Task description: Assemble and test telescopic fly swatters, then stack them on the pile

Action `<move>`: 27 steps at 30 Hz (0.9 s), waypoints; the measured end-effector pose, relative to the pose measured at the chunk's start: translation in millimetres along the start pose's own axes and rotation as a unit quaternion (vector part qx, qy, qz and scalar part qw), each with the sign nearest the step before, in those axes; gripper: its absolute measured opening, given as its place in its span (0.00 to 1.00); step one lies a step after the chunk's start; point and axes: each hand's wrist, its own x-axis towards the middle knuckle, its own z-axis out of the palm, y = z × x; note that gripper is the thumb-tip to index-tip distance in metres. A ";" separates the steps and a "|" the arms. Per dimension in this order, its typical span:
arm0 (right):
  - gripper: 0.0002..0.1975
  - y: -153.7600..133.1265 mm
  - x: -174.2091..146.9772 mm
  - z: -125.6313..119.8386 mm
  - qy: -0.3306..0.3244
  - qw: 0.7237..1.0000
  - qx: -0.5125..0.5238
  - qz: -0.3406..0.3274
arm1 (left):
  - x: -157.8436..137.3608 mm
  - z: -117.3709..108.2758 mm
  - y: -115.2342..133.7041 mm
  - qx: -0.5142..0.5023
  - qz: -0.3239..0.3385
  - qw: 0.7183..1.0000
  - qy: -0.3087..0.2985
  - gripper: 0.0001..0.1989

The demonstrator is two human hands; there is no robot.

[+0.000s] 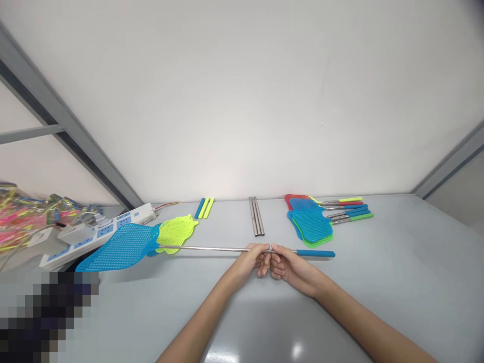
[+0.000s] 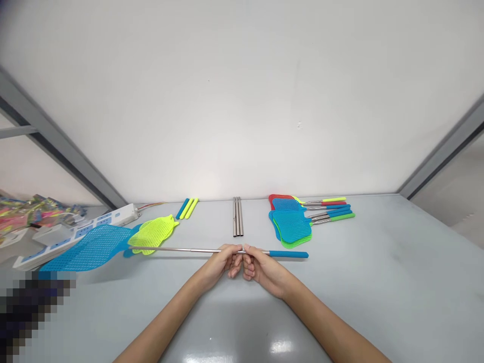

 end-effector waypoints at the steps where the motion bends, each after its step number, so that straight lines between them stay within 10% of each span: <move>1: 0.17 0.0 0.5 -0.2 0.005 1.000 0.003 0.003 | -0.7 -0.3 0.9 -0.005 0.000 1.000 0.001 0.18; 27: 0.18 -17.1 -9.2 20.1 0.065 0.997 -0.026 -0.042 | -25.5 11.1 33.8 0.023 -0.032 0.996 0.084 0.20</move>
